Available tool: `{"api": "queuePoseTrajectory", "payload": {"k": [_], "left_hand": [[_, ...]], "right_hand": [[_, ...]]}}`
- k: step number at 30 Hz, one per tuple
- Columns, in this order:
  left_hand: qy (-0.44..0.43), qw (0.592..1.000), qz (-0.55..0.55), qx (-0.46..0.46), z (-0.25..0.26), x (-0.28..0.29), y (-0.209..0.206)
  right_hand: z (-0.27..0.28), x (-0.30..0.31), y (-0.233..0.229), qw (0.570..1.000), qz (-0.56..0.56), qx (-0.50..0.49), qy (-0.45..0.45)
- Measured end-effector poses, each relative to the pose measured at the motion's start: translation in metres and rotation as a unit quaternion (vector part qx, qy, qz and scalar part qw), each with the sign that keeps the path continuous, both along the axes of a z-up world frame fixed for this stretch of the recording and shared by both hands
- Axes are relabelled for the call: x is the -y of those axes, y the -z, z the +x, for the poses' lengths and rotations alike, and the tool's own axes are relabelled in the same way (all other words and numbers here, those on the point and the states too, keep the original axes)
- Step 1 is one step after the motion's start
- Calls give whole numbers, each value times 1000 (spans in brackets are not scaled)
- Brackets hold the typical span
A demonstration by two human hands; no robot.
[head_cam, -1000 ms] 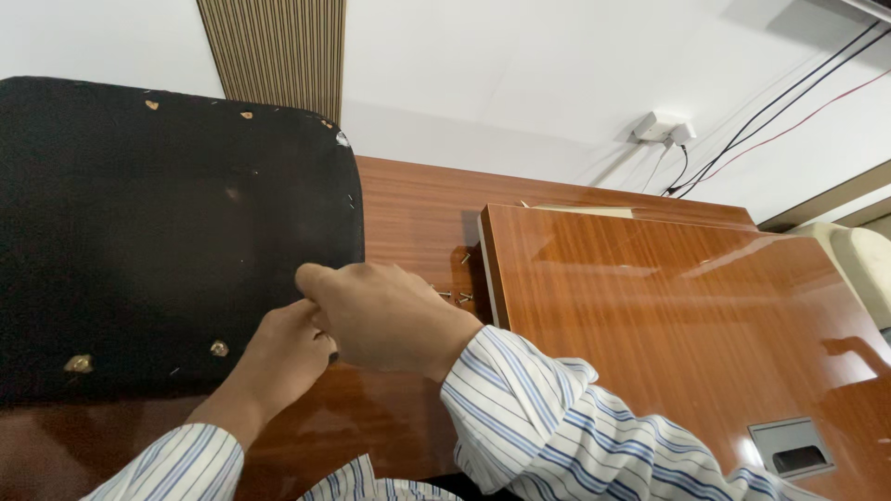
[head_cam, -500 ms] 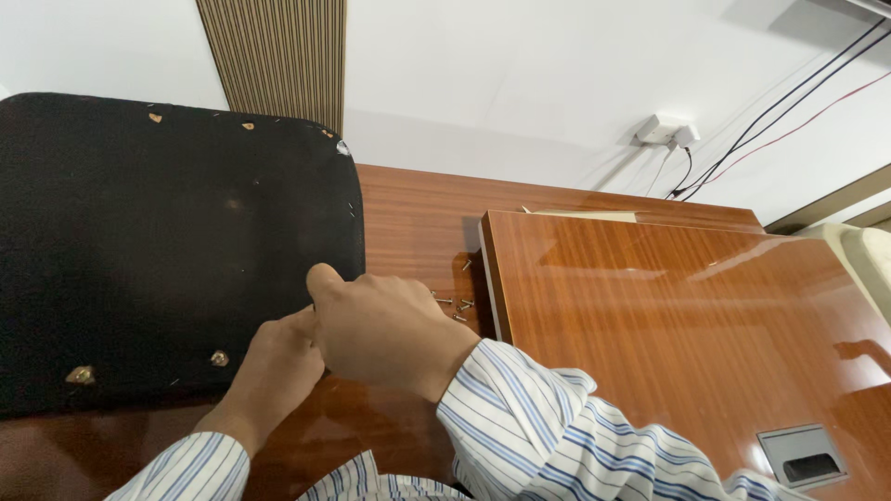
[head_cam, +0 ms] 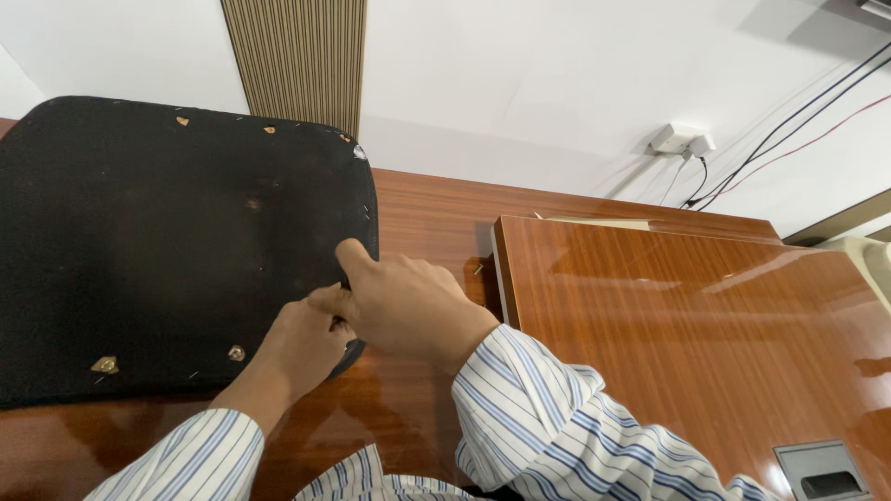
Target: The person uses a screwdriver to tighten screws into a black cushioned seat base placed on a wooden table. They rotate the seat to access different screw holes and continue fastening screws throughout the clip.
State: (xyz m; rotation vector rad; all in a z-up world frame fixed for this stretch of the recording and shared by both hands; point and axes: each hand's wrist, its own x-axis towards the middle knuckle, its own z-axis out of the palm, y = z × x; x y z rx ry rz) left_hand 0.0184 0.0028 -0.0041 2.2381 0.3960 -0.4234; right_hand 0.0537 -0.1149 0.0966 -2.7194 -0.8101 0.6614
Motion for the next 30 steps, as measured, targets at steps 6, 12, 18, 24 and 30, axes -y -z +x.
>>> {"api": "queuePoseTrajectory", "payload": {"k": [6,12,18,24,30], "left_hand": [[19,1000,14,-1,4,3,-3],[36,998,12,-46,6,2,-6],[53,995,32,-75,4,4,-4],[34,999,-17,-28,-3,6,-1],[35,999,21,7,-7,5,10]], "right_hand": [[4,3,5,1000,13,27,7],[14,19,27,991,93,35,-85],[12,26,36,960,178,105,-191],[-8,18,10,998,33,22,-45],[-13,9,4,999,34,19,0]]}}
